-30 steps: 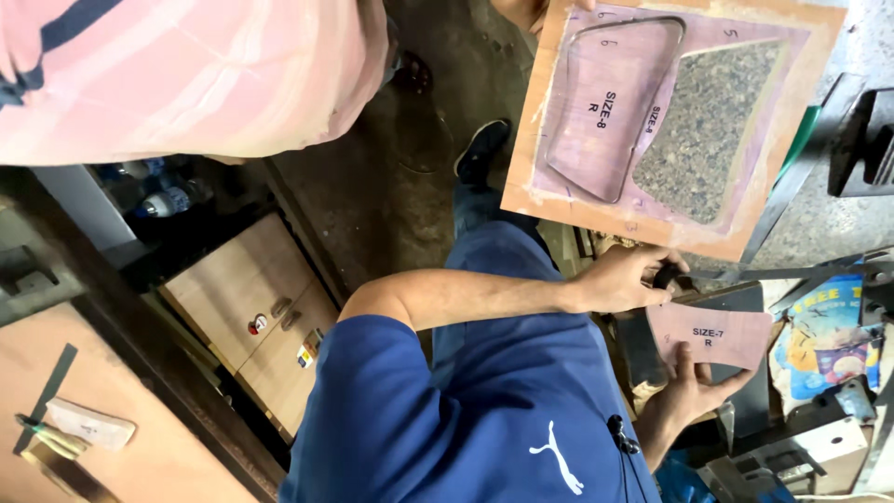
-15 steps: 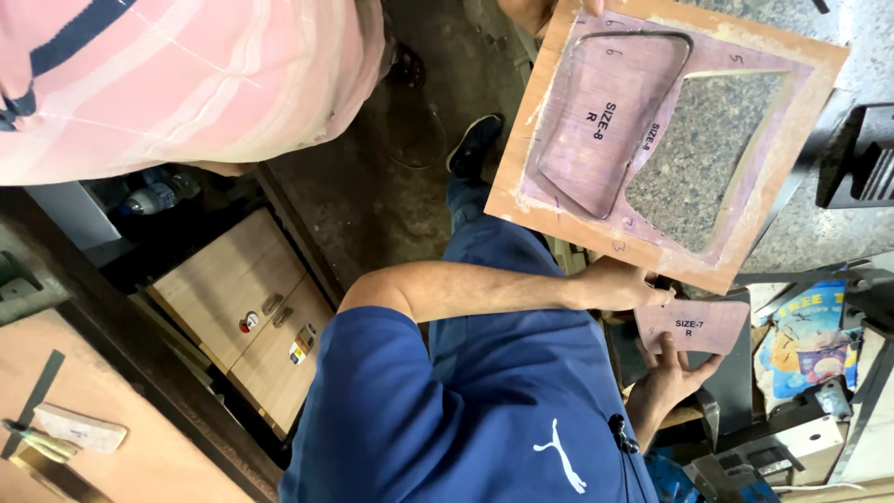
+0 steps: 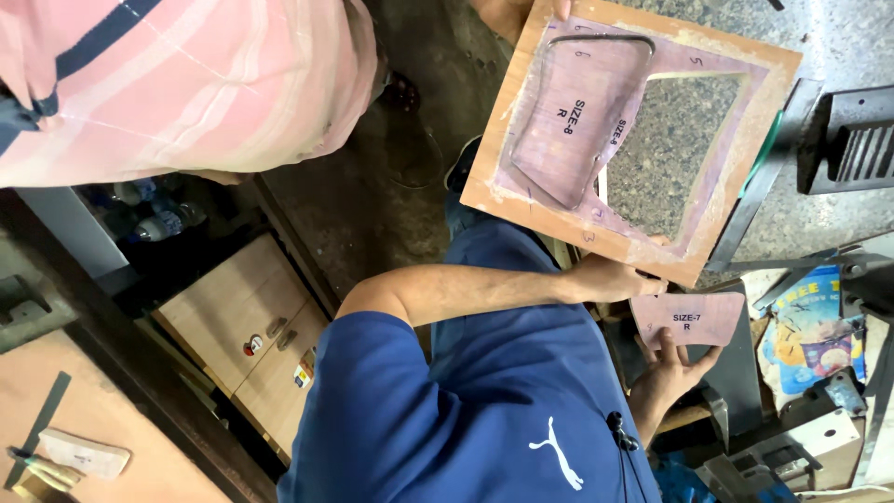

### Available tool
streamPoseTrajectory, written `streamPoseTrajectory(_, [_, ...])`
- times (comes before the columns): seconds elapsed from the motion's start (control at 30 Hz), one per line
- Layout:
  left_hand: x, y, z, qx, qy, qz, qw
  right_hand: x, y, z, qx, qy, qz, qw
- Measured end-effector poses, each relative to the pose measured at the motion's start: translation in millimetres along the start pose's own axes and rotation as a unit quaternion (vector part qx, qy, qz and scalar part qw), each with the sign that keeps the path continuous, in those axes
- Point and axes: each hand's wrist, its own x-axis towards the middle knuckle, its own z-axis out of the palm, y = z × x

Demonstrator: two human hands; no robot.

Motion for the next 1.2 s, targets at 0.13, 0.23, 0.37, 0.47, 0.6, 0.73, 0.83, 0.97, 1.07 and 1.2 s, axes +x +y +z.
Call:
streamPoseTrajectory(0.13, [-3.2, 1.3, 2.1, 0.063, 0.020, 0.006, 0.998, 1.2, 3.0, -3.8, -0.005, -0.002, -0.003, 1.000])
streamPoseTrajectory(0.23, [-6.2, 12.8, -1.9, 0.039, -0.002, -0.046, 0.998, 2.9, 6.1, -6.1, 0.003, 0.002, -0.001, 1.000])
streamPoseTrajectory(0.37, [-10.7, 25.3, -7.6, 0.040, -0.017, -0.088, 0.995, 3.8, 9.8, -7.5, 0.012, 0.008, 0.007, 1.000])
streamPoseTrajectory(0.47, [-12.9, 26.2, -8.5, 0.035, -0.010, -0.078, 0.996, 3.5, 11.8, -8.6, 0.014, 0.010, 0.002, 1.000])
streamPoseTrajectory(0.6, [-15.2, 22.2, -5.2, 0.002, -0.004, -0.054, 0.999, 3.9, 15.3, -12.2, 0.031, -0.009, -0.006, 0.999])
streamPoseTrajectory(0.73, [-17.3, 21.9, -2.6, -0.067, 0.033, -0.022, 0.997, 6.8, 19.7, -16.4, 0.018, 0.002, -0.007, 1.000])
streamPoseTrajectory(0.83, [-18.8, 23.2, -1.9, -0.068, 0.040, -0.028, 0.996, 9.0, 22.5, -18.0, 0.032, -0.011, -0.020, 0.999])
streamPoseTrajectory(0.97, [-19.5, 23.1, -0.1, -0.052, 0.041, -0.024, 0.998, 9.5, 23.7, -18.1, 0.037, -0.007, -0.027, 0.999])
streamPoseTrajectory(1.07, [-19.7, 22.0, 1.9, -0.048, 0.041, -0.022, 0.998, 8.7, 22.7, -17.8, 0.030, -0.001, -0.020, 0.999])
streamPoseTrajectory(1.2, [-19.2, 21.5, 3.6, -0.003, 0.047, -0.048, 0.998, 7.6, 20.3, -17.2, 0.031, -0.004, -0.025, 0.999])
